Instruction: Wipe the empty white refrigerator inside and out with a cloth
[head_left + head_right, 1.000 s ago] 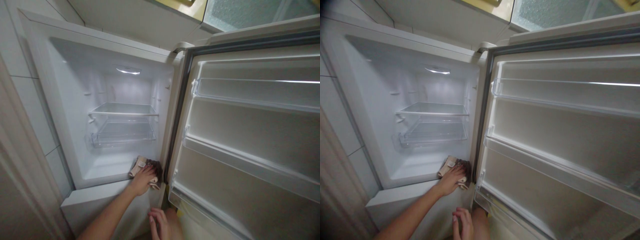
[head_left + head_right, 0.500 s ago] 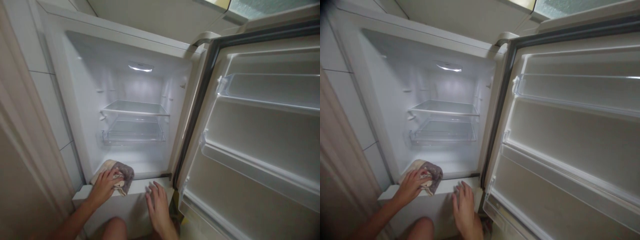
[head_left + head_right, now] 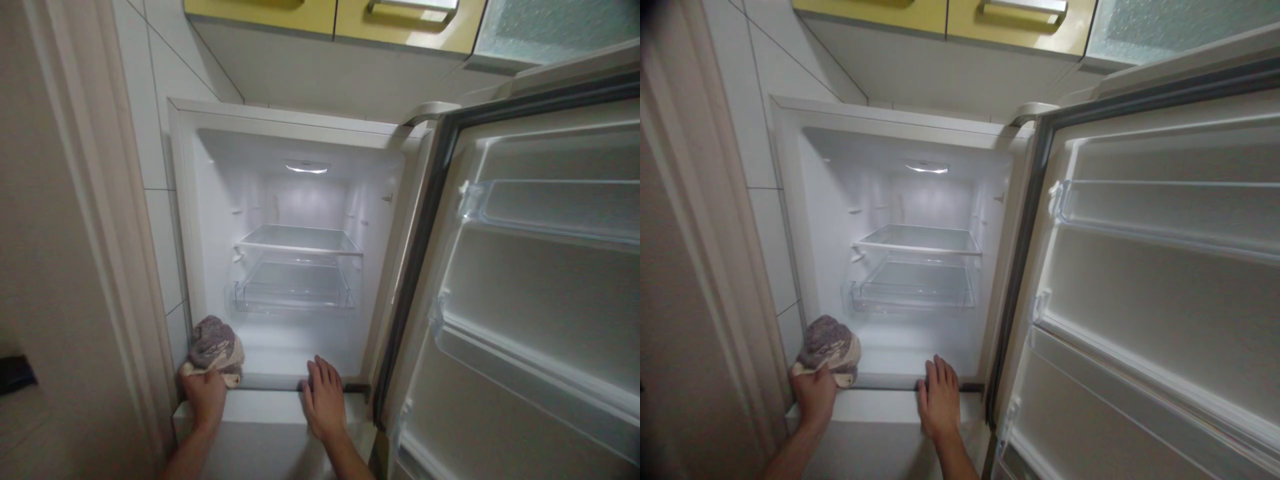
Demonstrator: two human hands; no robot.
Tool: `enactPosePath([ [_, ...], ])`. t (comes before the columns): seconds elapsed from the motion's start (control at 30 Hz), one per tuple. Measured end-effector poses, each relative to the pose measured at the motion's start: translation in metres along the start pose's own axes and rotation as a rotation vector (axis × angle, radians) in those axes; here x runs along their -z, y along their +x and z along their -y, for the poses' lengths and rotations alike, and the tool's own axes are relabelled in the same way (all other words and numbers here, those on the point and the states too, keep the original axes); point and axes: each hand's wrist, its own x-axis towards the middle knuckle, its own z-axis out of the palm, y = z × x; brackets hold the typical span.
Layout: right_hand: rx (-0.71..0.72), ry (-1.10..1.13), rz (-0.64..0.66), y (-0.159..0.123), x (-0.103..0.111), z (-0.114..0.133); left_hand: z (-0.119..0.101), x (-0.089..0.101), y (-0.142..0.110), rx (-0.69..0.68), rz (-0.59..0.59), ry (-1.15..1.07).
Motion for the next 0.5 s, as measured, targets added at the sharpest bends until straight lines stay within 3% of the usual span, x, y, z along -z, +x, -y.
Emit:
enactPosePath([
  [0.07, -0.013, 0.004, -0.007, 0.001, -0.004, -0.002, -0.025, -0.023, 0.021, 0.071, -0.252, -0.108],
  [0.13, -0.011, 0.017, -0.02, 0.001, -0.009, -0.004, -0.057, -0.036, 0.054, 0.07, -0.41, -0.218],
  [0.27, -0.016, 0.048, -0.118, -0.001, -0.022, -0.01, -0.133, -0.029, 0.136, -0.02, -0.607, -0.315],
  [0.37, -0.012, 0.06, -0.179, -0.001, -0.032, -0.011, -0.188, -0.016, 0.18, -0.071, -0.63, -0.257],
  [0.5, 0.016, 0.06, -0.224, -0.001, -0.045, -0.015, -0.242, -0.005, 0.212, -0.184, -0.447, -0.112],
])
